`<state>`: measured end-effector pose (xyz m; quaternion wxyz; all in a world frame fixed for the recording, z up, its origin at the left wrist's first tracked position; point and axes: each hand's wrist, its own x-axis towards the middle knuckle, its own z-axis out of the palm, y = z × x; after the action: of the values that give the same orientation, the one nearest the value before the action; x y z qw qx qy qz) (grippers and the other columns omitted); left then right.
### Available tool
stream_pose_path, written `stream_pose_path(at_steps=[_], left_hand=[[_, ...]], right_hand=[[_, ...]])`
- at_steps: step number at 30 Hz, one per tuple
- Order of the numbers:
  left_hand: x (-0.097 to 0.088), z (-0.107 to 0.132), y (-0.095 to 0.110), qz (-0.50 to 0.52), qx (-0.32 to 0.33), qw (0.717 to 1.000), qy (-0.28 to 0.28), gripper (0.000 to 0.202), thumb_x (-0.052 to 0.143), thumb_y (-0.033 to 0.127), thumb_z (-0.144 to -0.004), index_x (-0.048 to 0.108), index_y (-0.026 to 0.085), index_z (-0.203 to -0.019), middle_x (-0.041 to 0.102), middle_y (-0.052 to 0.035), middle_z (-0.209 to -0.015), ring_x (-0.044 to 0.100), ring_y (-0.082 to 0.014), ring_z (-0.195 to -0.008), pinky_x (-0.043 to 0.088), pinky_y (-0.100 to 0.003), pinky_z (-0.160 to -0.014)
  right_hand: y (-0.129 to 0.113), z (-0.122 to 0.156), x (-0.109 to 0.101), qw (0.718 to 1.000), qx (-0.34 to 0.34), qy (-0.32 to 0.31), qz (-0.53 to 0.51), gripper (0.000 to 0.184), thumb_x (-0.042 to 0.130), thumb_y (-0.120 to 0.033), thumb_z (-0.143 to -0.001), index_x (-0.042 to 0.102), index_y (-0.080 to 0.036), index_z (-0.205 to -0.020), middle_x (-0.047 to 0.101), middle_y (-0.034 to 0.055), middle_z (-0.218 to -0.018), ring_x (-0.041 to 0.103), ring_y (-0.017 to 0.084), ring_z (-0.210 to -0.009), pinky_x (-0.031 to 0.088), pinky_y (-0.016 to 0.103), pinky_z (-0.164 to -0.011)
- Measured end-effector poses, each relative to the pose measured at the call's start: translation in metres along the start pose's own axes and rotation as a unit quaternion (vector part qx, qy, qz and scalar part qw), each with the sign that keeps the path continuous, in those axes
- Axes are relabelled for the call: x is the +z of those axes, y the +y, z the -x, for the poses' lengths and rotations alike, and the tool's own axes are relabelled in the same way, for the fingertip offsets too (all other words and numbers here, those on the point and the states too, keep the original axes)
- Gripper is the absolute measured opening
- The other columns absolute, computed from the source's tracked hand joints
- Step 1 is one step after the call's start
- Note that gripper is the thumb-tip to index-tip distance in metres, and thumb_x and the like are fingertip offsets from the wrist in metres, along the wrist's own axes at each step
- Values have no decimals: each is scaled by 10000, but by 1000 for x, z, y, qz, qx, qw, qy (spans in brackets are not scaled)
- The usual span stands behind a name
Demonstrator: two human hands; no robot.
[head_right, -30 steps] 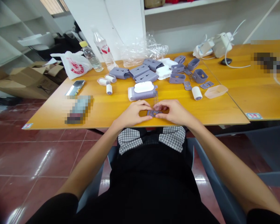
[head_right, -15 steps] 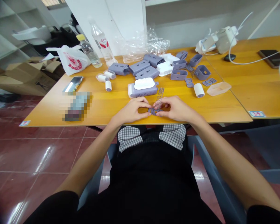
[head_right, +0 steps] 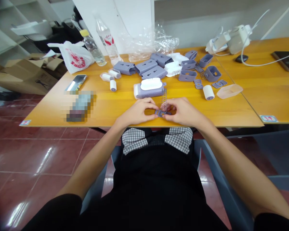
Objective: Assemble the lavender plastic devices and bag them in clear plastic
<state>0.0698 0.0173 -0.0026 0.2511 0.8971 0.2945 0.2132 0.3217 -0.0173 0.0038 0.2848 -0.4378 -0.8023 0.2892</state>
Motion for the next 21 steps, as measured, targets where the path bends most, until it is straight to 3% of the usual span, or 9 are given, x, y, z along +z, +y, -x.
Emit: stream_pose_path(at_steps=[6, 13, 21], left_hand=[[0, 0, 1, -3, 4, 1000, 2, 208, 705, 282, -957, 817, 193, -1108, 703, -85, -1117, 678, -241, -1061, 527, -425, -1035], [-1, 0, 1, 1, -3, 1000, -1, 201, 705, 283, -951, 809, 203, -1103, 704, -83, -1126, 675, -242, -1074, 531, -424, -1038], [-1, -1, 1, 3, 1, 1000, -4, 205, 697, 298, -953, 809, 202, -1095, 699, -80, -1115, 674, -240, -1061, 530, -427, -1039]], right_hand=[[-2, 0, 5, 1000, 7, 26, 0, 203, 812, -398, -830, 789, -241, -956, 836, 66, -947, 781, 277, -855, 640, 440, -820], [-6, -1, 4, 999, 9, 21, 47, 144, 791, -342, -827, 763, -245, -931, 827, 47, -903, 770, 261, -798, 624, 416, -792], [-5, -1, 4, 999, 18, 15, 40, 162, 805, -380, -840, 760, -258, -936, 833, 50, -932, 774, 271, -832, 627, 435, -823]])
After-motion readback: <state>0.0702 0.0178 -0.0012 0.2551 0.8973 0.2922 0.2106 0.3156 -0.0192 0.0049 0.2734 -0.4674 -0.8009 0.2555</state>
